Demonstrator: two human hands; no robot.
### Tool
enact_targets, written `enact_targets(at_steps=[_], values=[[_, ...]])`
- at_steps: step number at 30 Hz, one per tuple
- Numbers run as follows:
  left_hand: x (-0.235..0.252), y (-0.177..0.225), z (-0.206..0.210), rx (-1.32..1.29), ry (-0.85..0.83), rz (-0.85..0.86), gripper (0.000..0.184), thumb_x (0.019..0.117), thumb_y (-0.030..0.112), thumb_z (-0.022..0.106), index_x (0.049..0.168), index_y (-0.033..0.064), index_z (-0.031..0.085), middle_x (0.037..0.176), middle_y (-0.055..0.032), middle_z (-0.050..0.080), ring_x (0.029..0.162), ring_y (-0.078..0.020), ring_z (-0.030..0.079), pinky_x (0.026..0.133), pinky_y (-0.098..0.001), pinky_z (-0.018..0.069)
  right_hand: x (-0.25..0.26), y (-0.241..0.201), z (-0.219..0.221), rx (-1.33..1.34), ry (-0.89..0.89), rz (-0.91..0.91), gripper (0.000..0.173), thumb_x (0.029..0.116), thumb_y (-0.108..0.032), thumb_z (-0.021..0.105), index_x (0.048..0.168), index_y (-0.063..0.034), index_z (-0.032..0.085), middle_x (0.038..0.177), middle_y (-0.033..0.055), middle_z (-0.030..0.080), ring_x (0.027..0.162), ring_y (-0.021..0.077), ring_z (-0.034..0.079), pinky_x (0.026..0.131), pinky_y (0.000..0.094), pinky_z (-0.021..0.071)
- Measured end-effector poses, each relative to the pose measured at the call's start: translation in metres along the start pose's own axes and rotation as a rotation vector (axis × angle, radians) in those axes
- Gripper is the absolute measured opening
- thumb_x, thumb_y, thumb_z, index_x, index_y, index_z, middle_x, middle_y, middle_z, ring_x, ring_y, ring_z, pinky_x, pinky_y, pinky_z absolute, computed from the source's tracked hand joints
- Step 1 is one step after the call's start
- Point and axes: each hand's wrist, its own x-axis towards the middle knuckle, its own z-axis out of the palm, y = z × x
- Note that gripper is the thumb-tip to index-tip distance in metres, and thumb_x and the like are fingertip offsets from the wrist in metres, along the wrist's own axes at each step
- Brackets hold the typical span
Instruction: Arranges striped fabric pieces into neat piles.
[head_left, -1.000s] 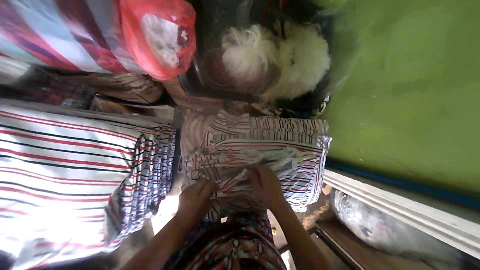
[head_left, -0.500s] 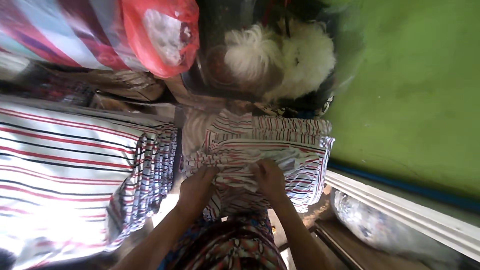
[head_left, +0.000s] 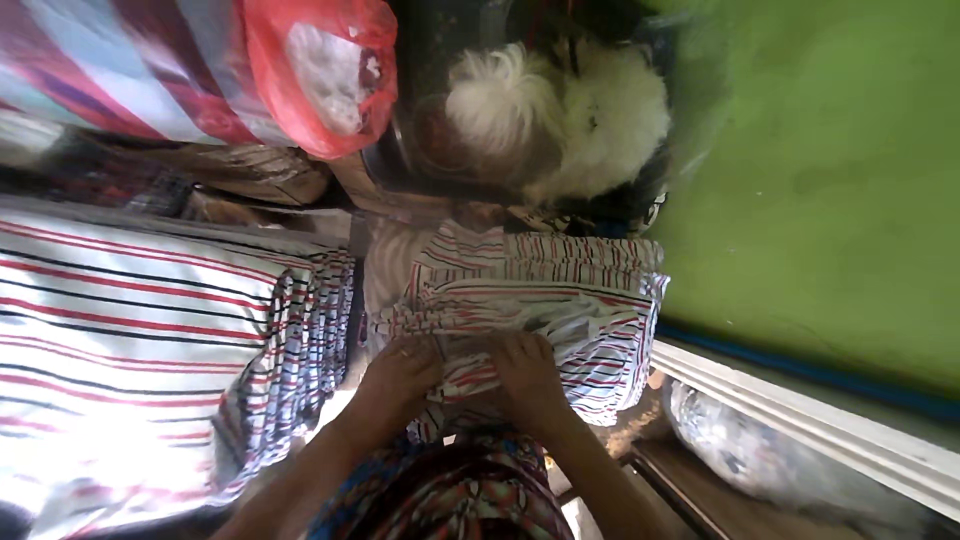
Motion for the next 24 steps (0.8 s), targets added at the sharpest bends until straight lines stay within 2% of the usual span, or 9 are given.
enact_targets(at_steps=[2,4,6,9,13,15,19,23,24], values=[[0.000,-0.003,-0.003,-0.064,-0.056,0.004,0.011,0.0726,0.008,0.074,0.081,0.0020,0.069,0.080,-0.0149,0.072,0.077,-0.0349,0.073,0.077,-0.0518,0.0574,-0.003,0.003,-0.010,0.055,-0.059,0.001,0.025,0.0749,0.001,0.076,0.100,0.0022,0.073,0.104,0.0209,0.074,0.104,0.0420,0.070,0.092,0.0581,0.0532],[0.003,-0.001,-0.010,-0.089,-0.119,-0.117,0.019,0.0690,0.003,0.078,0.086,-0.0020,0.071,0.075,-0.0170,0.071,0.069,-0.0380,0.071,0.068,-0.0552,0.0568,-0.002,0.005,-0.015,0.083,-0.060,0.050,0.025,0.0743,0.005,0.074,0.099,0.0028,0.073,0.098,0.0212,0.074,0.098,0.0431,0.070,0.087,0.0577,0.0548],[0.008,-0.001,-0.016,-0.073,-0.178,-0.267,0.028,0.0713,0.000,0.081,0.098,-0.0025,0.072,0.079,-0.0199,0.072,0.071,-0.0438,0.071,0.070,-0.0615,0.0555,0.003,0.007,-0.014,0.102,-0.035,0.120,0.031,0.0757,0.004,0.075,0.107,0.0046,0.074,0.101,0.0240,0.073,0.098,0.0466,0.069,0.084,0.0601,0.0545],[0.008,-0.003,-0.015,-0.043,-0.145,-0.322,0.033,0.0749,0.003,0.080,0.107,-0.0010,0.072,0.083,-0.0203,0.073,0.072,-0.0452,0.071,0.070,-0.0630,0.0544,0.011,0.012,0.002,0.081,0.092,0.126,0.040,0.0761,0.001,0.076,0.116,0.0015,0.073,0.097,0.0216,0.073,0.093,0.0449,0.070,0.082,0.0583,0.0559],[0.008,0.001,-0.008,0.058,-0.054,-0.355,0.042,0.0744,0.006,0.078,0.116,-0.0015,0.070,0.080,-0.0199,0.073,0.063,-0.0431,0.069,0.061,-0.0586,0.0547,0.017,0.013,0.015,0.042,0.132,0.123,0.032,0.0790,0.001,0.073,0.111,0.0007,0.075,0.098,0.0213,0.074,0.092,0.0441,0.070,0.080,0.0567,0.0562],[0.009,0.001,-0.006,0.054,-0.061,-0.379,0.049,0.0749,0.004,0.078,0.122,-0.0013,0.068,0.082,-0.0213,0.072,0.065,-0.0445,0.069,0.063,-0.0596,0.0544,0.018,0.014,0.019,0.022,0.160,0.125,0.033,0.0773,0.001,0.073,0.110,0.0024,0.074,0.096,0.0213,0.074,0.089,0.0435,0.071,0.078,0.0556,0.0564],[0.010,-0.002,0.001,0.045,-0.051,-0.368,0.044,0.0754,0.004,0.076,0.118,-0.0014,0.070,0.085,-0.0211,0.073,0.068,-0.0443,0.070,0.065,-0.0599,0.0552,0.017,0.012,0.019,-0.012,0.160,0.148,0.025,0.0774,0.001,0.074,0.103,0.0012,0.075,0.093,0.0210,0.073,0.087,0.0425,0.071,0.076,0.0537,0.0570],[0.012,-0.002,-0.002,0.011,-0.103,-0.400,0.031,0.0782,0.003,0.077,0.109,-0.0011,0.073,0.091,-0.0217,0.074,0.076,-0.0449,0.072,0.068,-0.0615,0.0552,0.003,0.005,-0.001,0.034,0.134,0.084,0.022,0.0734,0.001,0.076,0.095,0.0028,0.076,0.105,0.0233,0.074,0.099,0.0438,0.071,0.084,0.0550,0.0568],[0.013,-0.001,-0.003,-0.009,-0.133,-0.403,0.028,0.0790,0.003,0.077,0.107,-0.0017,0.073,0.091,-0.0230,0.074,0.077,-0.0460,0.072,0.069,-0.0629,0.0546,0.000,0.006,-0.002,0.032,0.157,0.059,0.021,0.0714,0.000,0.076,0.092,0.0023,0.074,0.100,0.0215,0.074,0.095,0.0416,0.072,0.082,0.0531,0.0569]])
